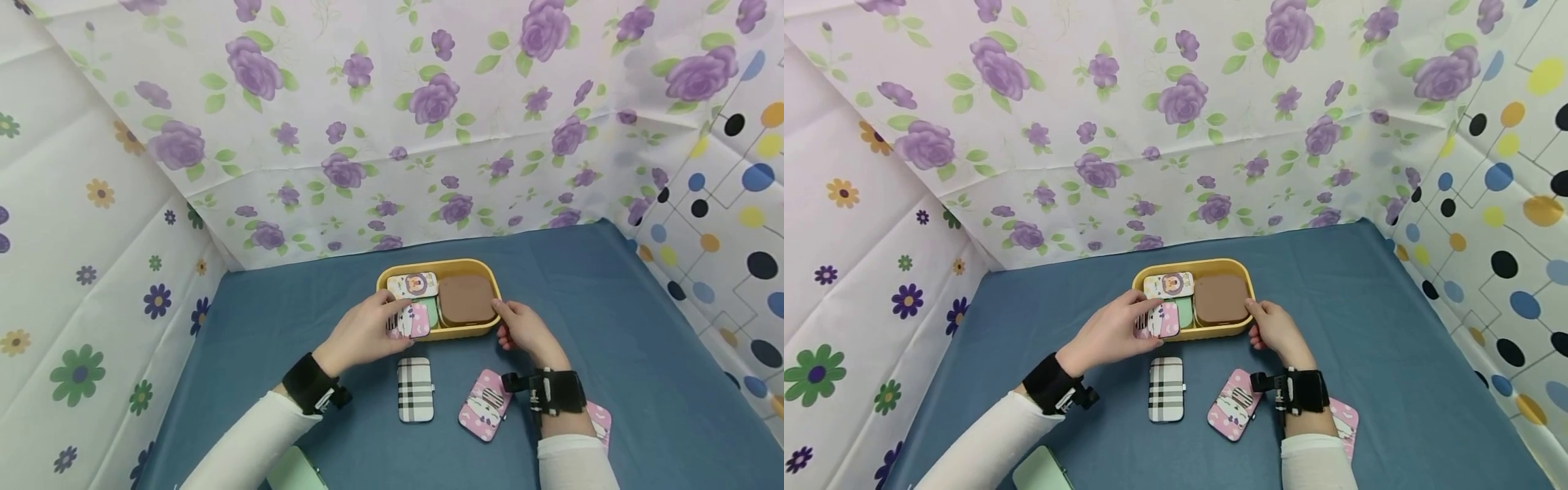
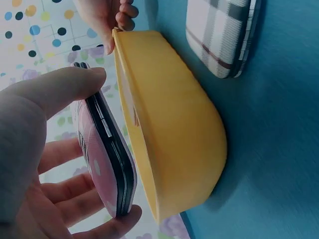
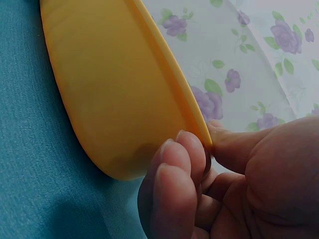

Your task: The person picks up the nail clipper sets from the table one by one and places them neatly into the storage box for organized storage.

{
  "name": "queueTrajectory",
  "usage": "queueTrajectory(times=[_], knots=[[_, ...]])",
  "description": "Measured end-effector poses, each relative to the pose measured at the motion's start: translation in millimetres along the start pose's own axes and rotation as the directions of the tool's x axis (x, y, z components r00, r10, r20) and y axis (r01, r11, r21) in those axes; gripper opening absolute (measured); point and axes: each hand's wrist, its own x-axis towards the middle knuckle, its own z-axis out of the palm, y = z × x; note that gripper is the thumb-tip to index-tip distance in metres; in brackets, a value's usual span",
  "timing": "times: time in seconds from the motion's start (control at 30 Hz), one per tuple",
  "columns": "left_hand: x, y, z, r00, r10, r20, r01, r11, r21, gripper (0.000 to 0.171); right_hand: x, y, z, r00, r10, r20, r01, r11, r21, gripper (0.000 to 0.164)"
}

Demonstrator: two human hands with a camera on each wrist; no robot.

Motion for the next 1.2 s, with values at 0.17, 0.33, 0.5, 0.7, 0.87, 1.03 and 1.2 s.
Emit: queueTrajectory(times=[0.17, 0.33, 0.5, 0.7, 0.87, 1.03, 1.2], knots=[[8.7, -0.3, 4.1, 0.997, -0.073, 0.000, 0.073, 0.997, -0.028, 0.069, -1.1, 1.2, -0.1, 1.000, -0.002, 0.000, 0.002, 1.000, 0.002, 0.054], [20.7, 0.7, 9.3, 0.990, -0.139, 0.009, 0.139, 0.989, -0.040, 0.070, -1.4, 1.6, -1.0, 1.000, -0.002, 0.000, 0.002, 1.000, 0.015, 0.052], [33.5, -0.2, 15.6, 0.986, -0.168, 0.000, 0.168, 0.986, -0.017, 0.070, -1.6, 0.5, -2.1, 1.000, -0.001, -0.008, 0.001, 1.000, 0.012, 0.051], [43.2, -1.2, 23.0, 0.983, -0.183, -0.018, 0.183, 0.983, 0.028, 0.070, -1.1, -1.0, -1.9, 1.000, 0.000, 0.001, 0.000, 1.000, 0.006, 0.051], [48.4, -0.5, 26.3, 0.984, -0.176, -0.016, 0.177, 0.982, 0.070, 0.067, -0.5, -1.6, -2.0, 1.000, -0.002, 0.004, 0.002, 1.000, 0.001, 0.052], [50.9, -1.7, 29.4, 0.980, -0.200, 0.016, 0.198, 0.979, 0.055, 0.069, -0.3, -1.6, -1.1, 1.000, 0.003, 0.009, -0.003, 1.000, 0.003, 0.051], [53.5, -3.0, 33.3, 0.975, -0.216, 0.051, 0.215, 0.976, 0.040, 0.069, -1.2, -2.9, -1.6, 1.000, -0.002, 0.010, 0.002, 1.000, 0.002, 0.051]])
